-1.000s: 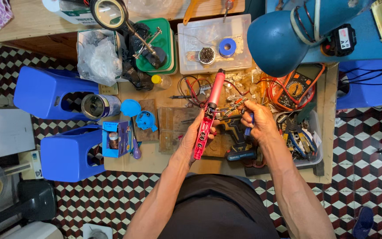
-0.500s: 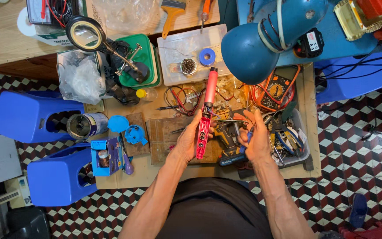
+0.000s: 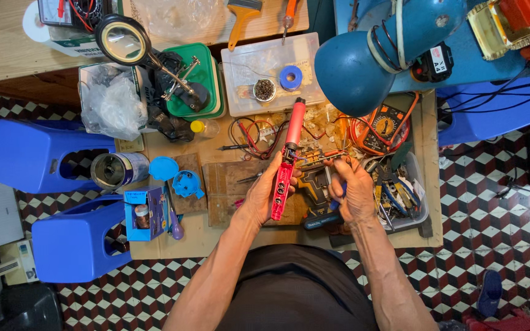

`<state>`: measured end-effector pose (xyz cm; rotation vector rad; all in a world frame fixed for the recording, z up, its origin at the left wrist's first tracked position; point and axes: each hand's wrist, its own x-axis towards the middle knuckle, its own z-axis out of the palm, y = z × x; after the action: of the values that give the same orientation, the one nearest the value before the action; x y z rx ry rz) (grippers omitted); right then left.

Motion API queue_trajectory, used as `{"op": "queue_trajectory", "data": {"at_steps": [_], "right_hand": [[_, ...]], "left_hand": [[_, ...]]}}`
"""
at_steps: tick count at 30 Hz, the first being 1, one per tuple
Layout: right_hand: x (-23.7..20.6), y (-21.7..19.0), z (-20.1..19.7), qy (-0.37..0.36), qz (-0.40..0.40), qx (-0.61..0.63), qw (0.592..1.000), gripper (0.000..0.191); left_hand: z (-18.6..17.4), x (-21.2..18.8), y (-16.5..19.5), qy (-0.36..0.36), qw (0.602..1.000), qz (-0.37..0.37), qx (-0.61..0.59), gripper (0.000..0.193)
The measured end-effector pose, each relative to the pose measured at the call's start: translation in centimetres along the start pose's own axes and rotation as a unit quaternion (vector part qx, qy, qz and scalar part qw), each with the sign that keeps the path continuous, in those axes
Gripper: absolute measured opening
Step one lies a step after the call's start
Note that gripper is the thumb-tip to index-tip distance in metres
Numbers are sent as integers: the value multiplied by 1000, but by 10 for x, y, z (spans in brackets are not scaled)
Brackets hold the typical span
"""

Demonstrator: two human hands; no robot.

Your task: The person disassembles a pink cylindrical electronic device using a screwdriver, removes the internal circuit board, and manipulates its components. They then reassemble the device and place it on the workbench.

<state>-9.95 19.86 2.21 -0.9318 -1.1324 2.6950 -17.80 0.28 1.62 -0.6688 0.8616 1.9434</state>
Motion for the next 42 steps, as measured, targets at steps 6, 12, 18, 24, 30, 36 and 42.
{"op": "queue_trajectory", "data": {"at_steps": [6, 12, 18, 24, 30, 36, 42], "right_hand": [[-5, -19, 23, -96, 103, -35, 990, 37], [-14, -11, 25, -153, 105, -38, 982, 36], [-9, 9, 17, -40, 17, -101, 994, 18], [9, 11, 17, 67, 43, -65, 995, 21], [8, 10, 23, 70, 57, -41, 995, 23], [7, 8, 25, 75, 71, -38, 994, 23], [13, 8, 31, 117, 77, -65, 988, 25]], "left_hand": [[-1, -2, -5, 22, 1000, -2, -23, 52], [-3, -2, -5, -5, 999, 5, -43, 49], [-3, -5, -6, 3, 1000, 12, -1, 51], [-7, -10, -9, 3, 1000, 10, 26, 55], [-10, -13, -12, -4, 1000, 10, 11, 54], [-13, -13, -12, -3, 1000, 12, 9, 55], [-14, -11, -16, -1, 1000, 5, 9, 57]]}}
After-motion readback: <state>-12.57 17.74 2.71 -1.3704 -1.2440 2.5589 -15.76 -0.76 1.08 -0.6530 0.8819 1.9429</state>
